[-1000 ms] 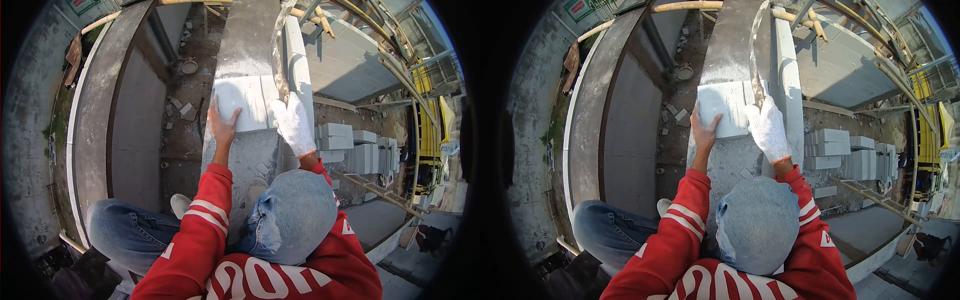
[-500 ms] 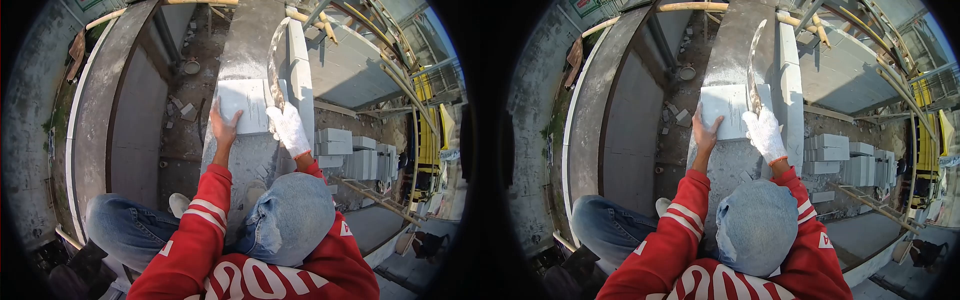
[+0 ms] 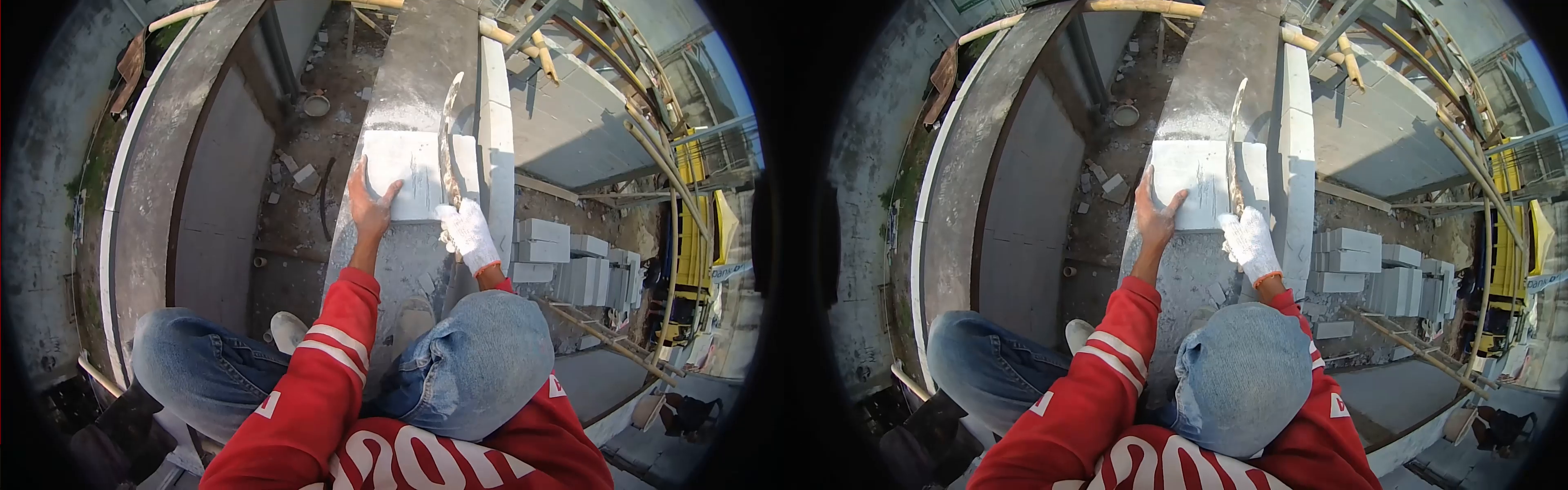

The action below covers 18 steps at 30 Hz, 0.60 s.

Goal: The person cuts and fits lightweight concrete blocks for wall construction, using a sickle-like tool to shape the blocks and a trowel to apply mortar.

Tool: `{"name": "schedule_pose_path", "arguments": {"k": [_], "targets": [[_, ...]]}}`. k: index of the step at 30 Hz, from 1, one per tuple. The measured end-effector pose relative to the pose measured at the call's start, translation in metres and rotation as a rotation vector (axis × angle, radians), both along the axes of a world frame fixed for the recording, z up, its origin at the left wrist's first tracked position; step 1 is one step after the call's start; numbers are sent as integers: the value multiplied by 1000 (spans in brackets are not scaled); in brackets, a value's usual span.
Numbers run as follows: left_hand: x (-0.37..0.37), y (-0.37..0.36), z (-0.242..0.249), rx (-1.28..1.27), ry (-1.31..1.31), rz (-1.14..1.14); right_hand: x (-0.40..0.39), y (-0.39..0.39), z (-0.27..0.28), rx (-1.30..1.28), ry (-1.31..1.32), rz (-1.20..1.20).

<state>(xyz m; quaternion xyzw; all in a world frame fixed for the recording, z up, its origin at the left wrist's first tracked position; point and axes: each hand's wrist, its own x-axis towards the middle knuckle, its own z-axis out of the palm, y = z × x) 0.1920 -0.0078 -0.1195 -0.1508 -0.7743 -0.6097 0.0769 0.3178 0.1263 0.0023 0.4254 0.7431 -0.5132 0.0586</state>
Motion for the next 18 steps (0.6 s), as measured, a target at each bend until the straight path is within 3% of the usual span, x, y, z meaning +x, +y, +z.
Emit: {"name": "schedule_pose_path", "arguments": {"k": [2, 5, 6, 8, 9, 11, 12, 13, 14, 15, 16, 18], "targets": [[6, -2, 13, -16, -51, 14, 8, -5, 29, -136, 269, -158], [4, -1, 12, -17, -65, 17, 16, 6, 59, 233, 457, -157], [5, -3, 12, -27, -54, 16, 20, -6, 105, 248, 550, -178], [4, -4, 20, -39, -108, 13, 25, -18, 140, 227, 811, -348], [5, -5, 22, -40, -146, 3, 31, -24, 130, 220, 795, -349], [6, -6, 17, -60, -158, 10, 42, -37, 87, 107, 1010, -570], [3, -4, 17, -73, -156, 15, 51, -53, 54, 329, 733, -475], [3, -3, 18, -65, -175, 12, 52, -69, 41, 332, 265, -396], [4, -3, 16, -58, -163, 1, 79, -60, -30, 825, 29, 97], [7, -4, 13, -39, -173, 2, 73, -59, -43, 533, -13, 25], [2, -3, 10, -19, -165, 0, 71, -48, -49, 540, 9, 5], [7, -7, 8, -54, -139, 10, 58, -45, 21, -193, 46, -222]]}}
